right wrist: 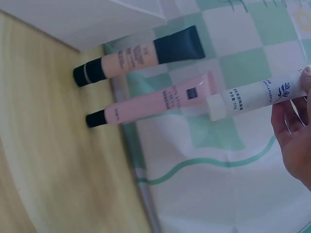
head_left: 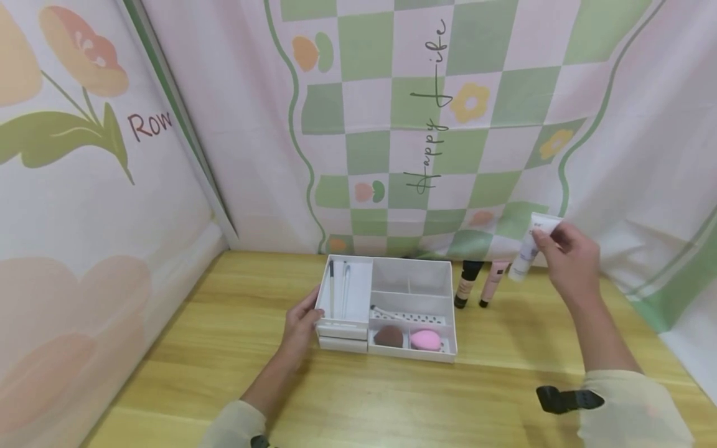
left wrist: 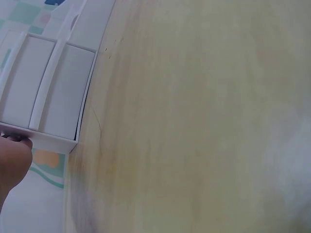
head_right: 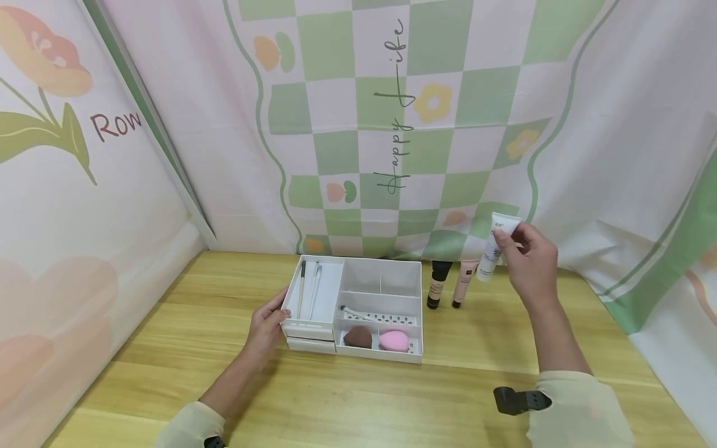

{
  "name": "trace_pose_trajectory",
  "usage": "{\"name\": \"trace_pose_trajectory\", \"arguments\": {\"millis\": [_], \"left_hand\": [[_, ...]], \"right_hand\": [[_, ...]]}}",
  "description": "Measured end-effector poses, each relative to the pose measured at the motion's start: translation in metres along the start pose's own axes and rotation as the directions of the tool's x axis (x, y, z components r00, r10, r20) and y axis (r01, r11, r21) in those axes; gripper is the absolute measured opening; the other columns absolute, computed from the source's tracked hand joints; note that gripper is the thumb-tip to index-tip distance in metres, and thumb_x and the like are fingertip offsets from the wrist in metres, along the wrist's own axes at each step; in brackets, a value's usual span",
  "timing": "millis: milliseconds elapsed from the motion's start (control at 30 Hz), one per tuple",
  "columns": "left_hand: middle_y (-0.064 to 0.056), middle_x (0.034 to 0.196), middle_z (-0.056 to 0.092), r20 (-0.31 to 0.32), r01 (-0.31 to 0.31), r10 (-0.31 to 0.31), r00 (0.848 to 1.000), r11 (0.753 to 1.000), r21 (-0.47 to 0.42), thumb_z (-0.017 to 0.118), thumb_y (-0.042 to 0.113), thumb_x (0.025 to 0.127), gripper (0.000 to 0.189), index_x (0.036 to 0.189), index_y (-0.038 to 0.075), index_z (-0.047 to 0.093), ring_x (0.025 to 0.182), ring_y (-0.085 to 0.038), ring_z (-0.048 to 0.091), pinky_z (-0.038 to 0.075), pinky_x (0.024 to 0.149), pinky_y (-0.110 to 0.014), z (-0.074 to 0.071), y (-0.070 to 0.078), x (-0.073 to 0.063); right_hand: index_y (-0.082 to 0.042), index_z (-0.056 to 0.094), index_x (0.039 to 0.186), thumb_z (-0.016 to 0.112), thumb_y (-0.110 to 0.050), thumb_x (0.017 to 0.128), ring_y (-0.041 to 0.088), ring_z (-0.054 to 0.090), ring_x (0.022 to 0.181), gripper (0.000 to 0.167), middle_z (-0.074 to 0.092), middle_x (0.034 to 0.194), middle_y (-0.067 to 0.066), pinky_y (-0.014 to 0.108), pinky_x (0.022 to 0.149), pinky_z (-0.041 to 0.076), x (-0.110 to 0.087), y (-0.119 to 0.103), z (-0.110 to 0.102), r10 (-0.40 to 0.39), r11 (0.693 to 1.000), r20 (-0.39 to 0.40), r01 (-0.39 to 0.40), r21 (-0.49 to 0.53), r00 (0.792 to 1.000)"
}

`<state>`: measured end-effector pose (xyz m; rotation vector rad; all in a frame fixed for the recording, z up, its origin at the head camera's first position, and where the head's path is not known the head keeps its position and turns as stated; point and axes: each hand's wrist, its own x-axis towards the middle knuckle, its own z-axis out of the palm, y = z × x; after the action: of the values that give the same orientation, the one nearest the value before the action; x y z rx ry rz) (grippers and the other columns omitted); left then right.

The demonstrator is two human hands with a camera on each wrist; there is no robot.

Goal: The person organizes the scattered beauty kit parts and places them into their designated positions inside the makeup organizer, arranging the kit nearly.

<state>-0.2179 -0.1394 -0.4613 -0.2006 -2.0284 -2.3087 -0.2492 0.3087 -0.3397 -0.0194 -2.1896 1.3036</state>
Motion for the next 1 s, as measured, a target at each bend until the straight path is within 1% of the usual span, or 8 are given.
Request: {"name": "trace_pose_trajectory", "arguments": {"millis": [167, 333, 400, 500, 600, 733, 867, 1000], "left_hand": [[-0.017, 0.163, 0.034, 0.001, -0.008, 0.008, 1.0, 1.0, 0.018, 0.048, 0.0, 0.091, 0.061, 0.151, -0.003, 0.04, 0.153, -0.036, 0.031, 0.036, 0.119, -0.031, 0.0, 0.0, 0.0], [-0.018, 0.164, 0.033, 0.013, -0.008, 0.008, 1.0, 1.0, 0.011, 0.048, 0.001, 0.092, 0.061, 0.152, -0.003, 0.039, 0.153, -0.038, 0.031, 0.038, 0.119, -0.032, -0.001, 0.0, 0.0], [-0.018, 0.164, 0.033, 0.016, -0.003, 0.003, 1.0, 1.0, 0.004, 0.049, 0.001, 0.091, 0.062, 0.152, -0.003, 0.039, 0.153, -0.037, 0.031, 0.038, 0.118, -0.031, -0.001, 0.0, 0.0], [-0.018, 0.164, 0.033, 0.018, -0.004, 0.004, 1.0, 1.0, -0.003, 0.049, 0.0, 0.091, 0.062, 0.152, -0.003, 0.039, 0.153, -0.038, 0.031, 0.039, 0.118, -0.028, -0.001, 0.0, 0.0], [-0.017, 0.163, 0.035, 0.001, 0.009, -0.009, 1.0, 1.0, -0.011, 0.049, 0.0, 0.09, 0.062, 0.151, -0.003, 0.041, 0.152, -0.035, 0.032, 0.039, 0.117, -0.024, -0.001, 0.0, 0.0], [-0.016, 0.163, 0.036, -0.015, 0.024, -0.024, 1.0, 1.0, -0.014, 0.05, 0.0, 0.09, 0.062, 0.151, -0.002, 0.042, 0.152, -0.034, 0.033, 0.041, 0.113, -0.017, -0.001, -0.001, 0.001], [-0.017, 0.163, 0.037, -0.024, 0.032, -0.033, 0.999, 0.999, -0.019, 0.05, 0.0, 0.09, 0.062, 0.151, -0.002, 0.042, 0.151, -0.033, 0.034, 0.042, 0.108, -0.012, -0.001, -0.001, 0.001], [-0.017, 0.163, 0.037, -0.021, 0.029, -0.029, 0.999, 0.999, -0.013, 0.05, 0.0, 0.09, 0.061, 0.151, -0.003, 0.042, 0.151, -0.032, 0.034, 0.041, 0.11, -0.013, 0.0, -0.001, 0.001]], "right_hand": [[-0.016, 0.067, 0.118, 0.063, -0.022, 0.1, -0.012, 0.058, 0.09, 0.019, 0.06, 0.096, -0.037, -0.002, 0.079, 0.049, -0.004, -0.024, 0.006, -0.071, 0.997, 0.079, 0.071, 0.006, 0.994], [-0.02, 0.067, 0.107, 0.064, -0.014, 0.099, -0.007, 0.058, 0.081, 0.01, 0.063, 0.092, -0.031, 0.002, 0.07, 0.051, -0.006, -0.044, 0.019, -0.18, 0.983, 0.125, 0.174, 0.058, 0.976], [-0.02, 0.067, 0.104, 0.065, -0.013, 0.098, -0.005, 0.058, 0.078, 0.01, 0.064, 0.089, -0.029, 0.004, 0.067, 0.051, -0.008, -0.05, 0.025, -0.204, 0.978, 0.135, 0.196, 0.07, 0.97], [-0.015, 0.069, 0.105, 0.066, -0.014, 0.097, -0.004, 0.059, 0.077, 0.008, 0.064, 0.087, -0.028, 0.006, 0.067, 0.052, -0.01, -0.056, 0.034, -0.201, 0.979, 0.166, 0.192, 0.072, 0.965], [-0.004, 0.07, 0.108, 0.068, -0.017, 0.096, -0.004, 0.059, 0.076, 0.017, 0.065, 0.086, -0.029, 0.006, 0.066, 0.052, -0.012, -0.059, 0.043, -0.186, 0.982, 0.195, 0.177, 0.065, 0.963], [0.006, 0.068, 0.112, 0.07, -0.016, 0.095, -0.005, 0.062, 0.078, 0.028, 0.066, 0.086, -0.028, 0.007, 0.069, 0.053, -0.011, -0.063, 0.055, -0.169, 0.983, 0.231, 0.146, 0.113, 0.958], [0.01, 0.067, 0.115, 0.069, -0.016, 0.096, -0.006, 0.063, 0.082, 0.032, 0.066, 0.089, -0.026, 0.007, 0.074, 0.056, -0.011, -0.068, 0.069, -0.155, 0.98, 0.263, 0.115, 0.162, 0.952], [0.011, 0.066, 0.118, 0.069, -0.017, 0.096, -0.007, 0.064, 0.084, 0.035, 0.063, 0.094, -0.024, 0.008, 0.076, 0.057, -0.012, -0.071, 0.084, -0.141, 0.979, 0.296, 0.089, 0.182, 0.945]]}}
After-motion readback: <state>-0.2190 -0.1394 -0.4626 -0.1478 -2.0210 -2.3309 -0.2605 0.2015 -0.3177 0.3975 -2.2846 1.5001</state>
